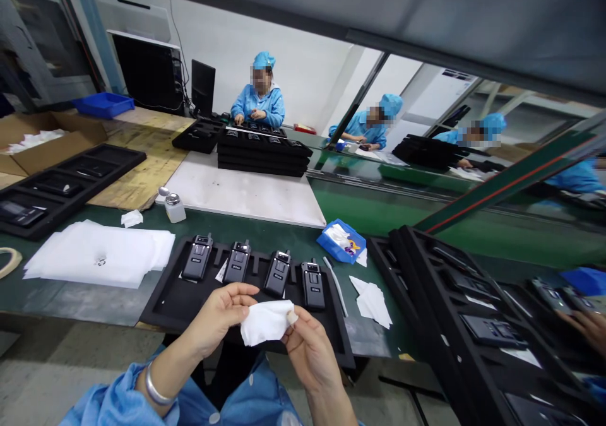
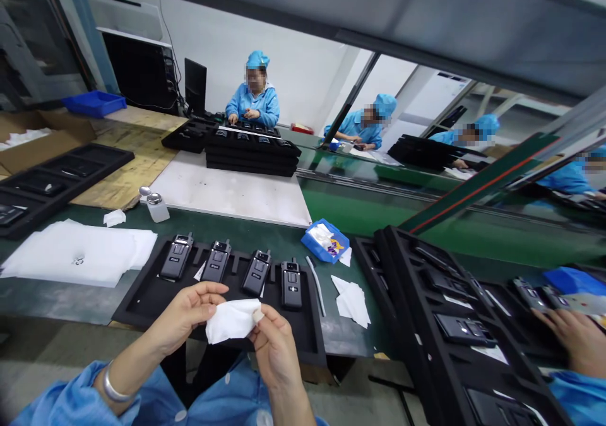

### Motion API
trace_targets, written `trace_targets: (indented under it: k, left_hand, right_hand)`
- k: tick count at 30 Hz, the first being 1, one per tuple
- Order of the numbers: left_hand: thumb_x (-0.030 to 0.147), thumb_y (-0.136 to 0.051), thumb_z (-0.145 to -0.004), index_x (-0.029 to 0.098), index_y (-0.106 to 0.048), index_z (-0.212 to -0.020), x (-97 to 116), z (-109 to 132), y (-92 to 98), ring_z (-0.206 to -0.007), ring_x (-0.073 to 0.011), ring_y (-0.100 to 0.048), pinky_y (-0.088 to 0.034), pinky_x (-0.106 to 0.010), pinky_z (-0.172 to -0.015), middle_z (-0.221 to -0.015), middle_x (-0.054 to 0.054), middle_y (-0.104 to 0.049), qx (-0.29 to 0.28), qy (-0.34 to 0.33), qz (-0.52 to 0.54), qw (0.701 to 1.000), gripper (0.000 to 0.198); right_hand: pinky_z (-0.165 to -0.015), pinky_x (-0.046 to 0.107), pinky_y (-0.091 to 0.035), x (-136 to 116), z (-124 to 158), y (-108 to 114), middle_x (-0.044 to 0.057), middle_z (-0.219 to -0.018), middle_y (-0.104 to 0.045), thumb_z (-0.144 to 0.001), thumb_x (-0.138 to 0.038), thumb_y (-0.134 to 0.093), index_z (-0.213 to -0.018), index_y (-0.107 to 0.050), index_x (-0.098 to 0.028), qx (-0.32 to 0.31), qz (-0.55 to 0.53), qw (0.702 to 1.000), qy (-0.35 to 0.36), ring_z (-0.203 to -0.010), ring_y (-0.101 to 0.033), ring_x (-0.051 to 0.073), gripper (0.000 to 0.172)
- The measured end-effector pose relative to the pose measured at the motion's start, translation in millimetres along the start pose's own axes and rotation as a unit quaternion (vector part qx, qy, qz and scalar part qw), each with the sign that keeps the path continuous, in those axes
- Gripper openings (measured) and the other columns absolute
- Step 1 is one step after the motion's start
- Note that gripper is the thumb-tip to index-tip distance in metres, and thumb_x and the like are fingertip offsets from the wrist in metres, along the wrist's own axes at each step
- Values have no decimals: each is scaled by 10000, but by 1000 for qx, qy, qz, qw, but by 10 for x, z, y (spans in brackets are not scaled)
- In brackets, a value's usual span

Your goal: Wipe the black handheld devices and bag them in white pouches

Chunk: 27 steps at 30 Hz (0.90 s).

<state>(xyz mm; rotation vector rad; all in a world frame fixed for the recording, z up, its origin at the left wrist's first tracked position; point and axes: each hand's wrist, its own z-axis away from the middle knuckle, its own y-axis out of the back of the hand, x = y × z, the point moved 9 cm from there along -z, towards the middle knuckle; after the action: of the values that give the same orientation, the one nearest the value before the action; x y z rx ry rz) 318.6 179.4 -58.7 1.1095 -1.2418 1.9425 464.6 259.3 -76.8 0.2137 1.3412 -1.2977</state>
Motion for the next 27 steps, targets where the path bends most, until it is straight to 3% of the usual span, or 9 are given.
trace_targets:
  k: [4, 6, 9, 11, 13, 20, 27]
  left_hand:
    - [383, -850, -652, 139, -718, -968, 43, 49, 316, -812, -171, -638, -491, -302, -795, -912, -82, -713, 118, -97, -77, 985, 421]
    - [427, -856, -650, 131, -729, -954, -91, 74, 280, -817, -192, -653, -497, -318, -800, -882, -93, -724, 84, -71, -55, 992, 442]
    - [453, -883, -615, 120, -734, -1016, -253, 139, 114, -842, -217, -672, -501, -331, -816, -918, -113, -737, -4, -28, 19, 999, 541]
    - [445, -893, -605, 118, -738, -1031, -258, 194, 106, -806, -203, -671, -497, -306, -778, -916, -112, -741, -9, -31, 36, 999, 559]
    - [439, -893, -611, 120, -749, -1013, -240, 237, 184, -756, -185, -661, -485, -276, -723, -887, -106, -747, 21, -37, 28, 999, 533]
    - [417, -882, -632, 119, -769, -905, -185, 264, 524, -675, -160, -639, -481, -254, -657, -794, -89, -746, 100, -57, 54, 992, 419]
    - [447, -843, -673, 122, -745, -801, -29, 266, 772, -588, -145, -602, -454, -242, -585, -702, -67, -724, 131, -83, 57, 986, 363]
  right_hand:
    - [-766, 309, -527, -70, 9, 129, 65, -868, -743, -663, -444, -858, -890, -780, -209, 38, 111, 988, 103, -818, -656, 212, 336]
    - [-854, 350, -527, 4, -6, 132, 79, -946, -749, -677, -468, -844, -926, -785, -219, 24, 171, 977, 128, -929, -663, 257, 356]
    - [-882, 405, -539, 278, -63, -32, 94, -942, -754, -691, -474, -829, -933, -792, -222, -65, 220, 968, 107, -944, -679, 303, 352]
    - [-864, 413, -550, 441, -78, -172, 101, -920, -754, -708, -471, -815, -936, -794, -218, -111, 234, 961, 94, -915, -690, 311, 341]
    - [-815, 393, -564, 536, -87, -278, 103, -899, -752, -725, -478, -800, -943, -794, -217, -123, 233, 960, 91, -864, -695, 299, 340]
    - [-656, 315, -544, 633, -153, -564, 84, -802, -734, -725, -465, -806, -925, -787, -207, -110, 230, 962, 94, -692, -651, 225, 327]
    - [-526, 254, -479, 636, -273, -773, 30, -677, -659, -746, -483, -780, -988, -748, -188, -70, 303, 940, 137, -551, -549, 155, 384]
